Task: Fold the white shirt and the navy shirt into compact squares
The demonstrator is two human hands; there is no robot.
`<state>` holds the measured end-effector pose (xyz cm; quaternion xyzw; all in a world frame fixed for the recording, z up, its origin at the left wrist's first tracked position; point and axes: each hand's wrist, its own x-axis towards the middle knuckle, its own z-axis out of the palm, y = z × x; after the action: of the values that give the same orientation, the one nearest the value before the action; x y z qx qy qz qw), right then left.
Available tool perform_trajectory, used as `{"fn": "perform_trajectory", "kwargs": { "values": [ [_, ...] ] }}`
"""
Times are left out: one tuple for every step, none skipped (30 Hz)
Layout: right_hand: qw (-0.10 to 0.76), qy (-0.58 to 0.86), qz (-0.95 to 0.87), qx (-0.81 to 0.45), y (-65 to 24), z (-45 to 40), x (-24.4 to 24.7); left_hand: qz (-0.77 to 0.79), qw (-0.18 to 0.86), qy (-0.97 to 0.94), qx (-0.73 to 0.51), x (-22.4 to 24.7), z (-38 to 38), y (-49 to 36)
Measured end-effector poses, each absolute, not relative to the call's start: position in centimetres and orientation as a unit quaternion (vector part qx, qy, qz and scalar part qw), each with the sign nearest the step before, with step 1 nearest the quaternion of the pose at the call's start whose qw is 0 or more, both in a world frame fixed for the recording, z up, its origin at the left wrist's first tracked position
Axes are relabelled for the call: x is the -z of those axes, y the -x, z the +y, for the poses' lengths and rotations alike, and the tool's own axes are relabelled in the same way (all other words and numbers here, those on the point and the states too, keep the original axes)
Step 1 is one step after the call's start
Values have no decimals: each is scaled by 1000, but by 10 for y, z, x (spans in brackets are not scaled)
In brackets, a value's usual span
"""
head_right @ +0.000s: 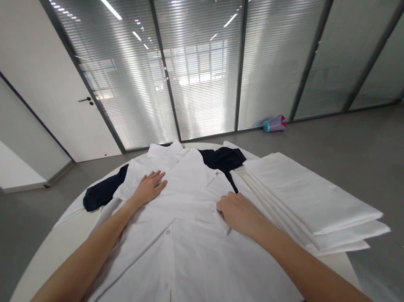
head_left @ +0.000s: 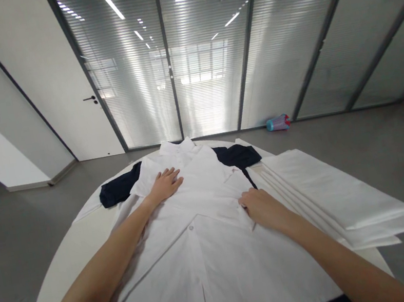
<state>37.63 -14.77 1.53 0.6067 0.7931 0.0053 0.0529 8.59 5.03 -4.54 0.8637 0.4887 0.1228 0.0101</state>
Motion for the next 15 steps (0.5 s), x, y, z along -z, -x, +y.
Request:
{"fn": "perform_trajectory", "kwargs": {
  "values": [
    [52, -606, 793, -6, -376, -147, -15, 488, 10, -864, -123, 45, 50, -86],
    [51, -607, 793, -6, -376, -147, -15, 488, 11, -864, -123, 45, 50, -86],
    [50, -607, 793, -6, -376, -147, -14, 489, 12, -864, -123, 45, 50, -86],
    [50, -608, 792, -6, -376, -146, -14, 490, 14, -863, -122, 45, 50, -86],
    [49, -608, 792, -6, -376, -146, -14, 491, 16, -863, -122, 45, 50, -86],
    [48, -608, 792, -7, -376, -146, -14, 492, 17, -862, -121, 44, 50, -86],
    [47, -607, 793, -8, -376, -146, -13, 492, 19, -862, -121, 44, 50, -87],
    [47, -606, 794, -8, -376, -146, -13, 491, 19, -862, -121, 44, 50, -87],
    [47, -606, 794, -8, -376, -146, -13, 491, 20, -863, -121, 44, 50, -86],
    [48, -605, 795, -8, -377, -146, -13, 490, 19, -863, -122, 44, 49, -86],
    [48, -604, 795, -7, -377, -147, -13, 490, 19, -863, -123, 44, 49, -86],
    [48, -604, 795, -7, -377, -147, -13, 490, 19, -863, -124, 43, 49, -87],
    [48, -604, 795, -7, -377, -147, -13, 489, 19, -863, -125, 43, 49, -87],
    [47, -605, 795, -8, -377, -147, -13, 489, 20, -863, -125, 43, 48, -87],
    [46, -604, 795, -9, -377, -146, -13, 489, 20, -863, -126, 43, 48, -87]
  ]
}}
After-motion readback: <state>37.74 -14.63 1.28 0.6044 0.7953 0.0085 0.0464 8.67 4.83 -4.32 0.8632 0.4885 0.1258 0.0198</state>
